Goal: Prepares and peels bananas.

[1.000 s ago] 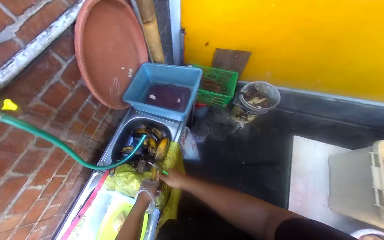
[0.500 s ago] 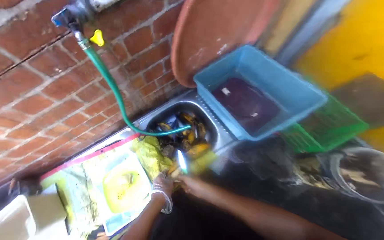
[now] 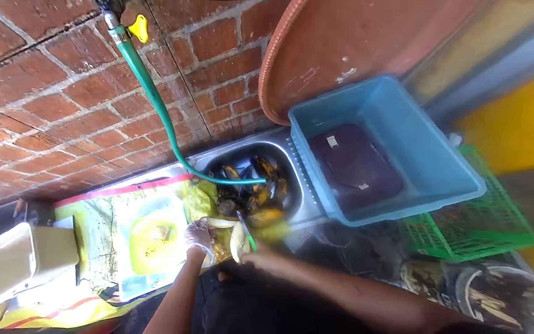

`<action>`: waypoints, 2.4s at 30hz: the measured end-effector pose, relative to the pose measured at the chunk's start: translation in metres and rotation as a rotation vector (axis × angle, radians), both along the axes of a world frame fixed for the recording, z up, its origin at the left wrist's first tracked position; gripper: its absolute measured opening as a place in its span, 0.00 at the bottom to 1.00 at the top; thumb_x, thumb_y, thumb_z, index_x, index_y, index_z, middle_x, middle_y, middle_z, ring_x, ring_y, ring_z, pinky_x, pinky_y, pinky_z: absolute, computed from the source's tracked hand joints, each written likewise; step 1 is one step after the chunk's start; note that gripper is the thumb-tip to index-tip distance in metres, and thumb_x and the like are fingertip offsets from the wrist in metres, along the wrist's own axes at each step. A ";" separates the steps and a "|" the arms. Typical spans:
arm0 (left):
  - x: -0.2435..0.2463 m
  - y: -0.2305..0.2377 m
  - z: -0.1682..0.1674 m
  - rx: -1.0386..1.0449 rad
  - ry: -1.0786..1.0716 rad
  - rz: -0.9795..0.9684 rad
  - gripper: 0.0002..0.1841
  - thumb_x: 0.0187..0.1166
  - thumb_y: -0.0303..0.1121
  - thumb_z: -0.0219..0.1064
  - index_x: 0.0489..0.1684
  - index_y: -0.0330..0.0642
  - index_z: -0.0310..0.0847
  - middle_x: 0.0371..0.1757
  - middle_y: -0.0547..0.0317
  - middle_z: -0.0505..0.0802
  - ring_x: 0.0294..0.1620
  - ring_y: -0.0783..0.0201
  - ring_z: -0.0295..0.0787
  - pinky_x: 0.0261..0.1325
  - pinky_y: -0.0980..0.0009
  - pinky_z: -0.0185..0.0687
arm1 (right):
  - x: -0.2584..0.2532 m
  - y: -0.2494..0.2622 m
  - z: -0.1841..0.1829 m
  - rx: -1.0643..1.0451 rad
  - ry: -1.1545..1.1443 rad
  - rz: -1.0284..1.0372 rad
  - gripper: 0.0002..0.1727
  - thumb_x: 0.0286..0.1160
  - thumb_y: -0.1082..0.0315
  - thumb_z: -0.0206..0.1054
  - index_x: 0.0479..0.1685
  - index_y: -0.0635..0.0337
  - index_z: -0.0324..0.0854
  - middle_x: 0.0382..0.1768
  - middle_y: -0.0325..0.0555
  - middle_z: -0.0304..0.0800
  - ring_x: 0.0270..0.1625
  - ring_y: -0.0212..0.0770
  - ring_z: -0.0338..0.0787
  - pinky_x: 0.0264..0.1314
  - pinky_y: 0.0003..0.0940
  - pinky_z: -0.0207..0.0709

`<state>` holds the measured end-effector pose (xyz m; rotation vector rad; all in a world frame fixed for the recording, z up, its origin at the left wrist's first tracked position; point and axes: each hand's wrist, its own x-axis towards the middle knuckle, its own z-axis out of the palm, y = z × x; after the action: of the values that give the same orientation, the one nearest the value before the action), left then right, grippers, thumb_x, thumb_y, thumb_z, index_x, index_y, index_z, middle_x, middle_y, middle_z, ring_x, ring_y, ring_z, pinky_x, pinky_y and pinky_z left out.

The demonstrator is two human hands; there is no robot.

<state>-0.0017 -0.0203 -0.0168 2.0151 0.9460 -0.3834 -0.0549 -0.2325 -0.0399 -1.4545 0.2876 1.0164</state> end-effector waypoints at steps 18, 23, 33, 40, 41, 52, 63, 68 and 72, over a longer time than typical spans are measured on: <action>-0.003 -0.063 0.033 0.125 0.556 -0.572 0.25 0.90 0.53 0.54 0.54 0.39 0.86 0.42 0.51 0.93 0.38 0.59 0.92 0.49 0.57 0.89 | 0.015 -0.014 0.000 -0.340 -0.284 0.476 0.42 0.63 0.60 0.78 0.82 0.63 0.66 0.67 0.62 0.84 0.70 0.58 0.86 0.73 0.62 0.77; -0.010 -0.070 0.010 -0.168 0.432 -0.273 0.25 0.86 0.52 0.62 0.63 0.39 0.84 0.55 0.43 0.91 0.52 0.51 0.91 0.55 0.51 0.88 | 0.017 -0.021 -0.002 -0.383 -0.331 0.517 0.37 0.59 0.61 0.78 0.75 0.58 0.73 0.61 0.59 0.88 0.64 0.58 0.89 0.66 0.65 0.81; 0.018 -0.084 -0.026 -0.535 0.214 0.073 0.28 0.90 0.54 0.56 0.72 0.39 0.78 0.62 0.43 0.89 0.62 0.52 0.87 0.63 0.51 0.83 | 0.021 -0.039 0.014 -0.268 -0.316 0.356 0.32 0.55 0.55 0.85 0.62 0.59 0.83 0.47 0.48 0.94 0.50 0.45 0.94 0.60 0.51 0.87; -0.031 0.006 0.050 -1.177 -0.009 0.167 0.26 0.95 0.52 0.42 0.55 0.39 0.78 0.34 0.54 0.87 0.25 0.64 0.84 0.27 0.70 0.84 | 0.078 -0.020 0.032 -0.364 -0.643 0.143 0.18 0.76 0.52 0.72 0.54 0.56 0.89 0.47 0.43 0.96 0.51 0.41 0.96 0.61 0.49 0.88; -0.041 0.028 0.059 -1.249 -0.052 0.174 0.27 0.95 0.52 0.40 0.59 0.38 0.78 0.37 0.53 0.88 0.26 0.64 0.84 0.26 0.71 0.83 | 0.094 -0.002 0.033 -0.432 -0.653 0.225 0.21 0.76 0.50 0.73 0.59 0.55 0.88 0.50 0.44 0.96 0.54 0.43 0.95 0.63 0.51 0.87; -0.152 0.285 0.108 -1.054 -0.538 0.630 0.16 0.91 0.41 0.52 0.58 0.40 0.78 0.29 0.57 0.86 0.20 0.68 0.83 0.21 0.74 0.82 | 0.140 0.125 0.008 -1.149 -0.683 0.888 0.57 0.51 0.36 0.82 0.82 0.64 0.69 0.73 0.72 0.79 0.71 0.71 0.84 0.68 0.69 0.79; -0.203 0.397 0.072 -1.037 -0.508 0.841 0.27 0.94 0.51 0.41 0.57 0.37 0.79 0.34 0.52 0.88 0.21 0.63 0.84 0.22 0.70 0.85 | 0.154 0.077 0.028 -0.958 -0.608 0.563 0.48 0.55 0.49 0.88 0.77 0.65 0.74 0.63 0.73 0.86 0.68 0.71 0.85 0.70 0.72 0.76; -0.177 0.378 0.048 -0.868 -0.300 0.693 0.27 0.94 0.53 0.44 0.67 0.42 0.80 0.49 0.48 0.95 0.25 0.62 0.87 0.24 0.70 0.82 | 0.129 0.061 0.122 -0.679 -0.726 0.500 0.43 0.46 0.62 0.89 0.70 0.63 0.78 0.61 0.66 0.86 0.64 0.61 0.87 0.66 0.63 0.80; -0.154 0.336 0.035 -0.883 -0.160 0.555 0.27 0.93 0.56 0.46 0.70 0.45 0.78 0.50 0.52 0.94 0.28 0.62 0.88 0.29 0.68 0.84 | 0.127 0.091 0.189 -0.496 -0.963 0.374 0.42 0.42 0.44 0.84 0.64 0.56 0.83 0.55 0.47 0.91 0.57 0.40 0.90 0.59 0.47 0.86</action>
<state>-0.1552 0.3158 0.0184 0.9263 0.9585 -0.2542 0.0717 -0.1415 0.1486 -2.3327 -0.4832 0.4245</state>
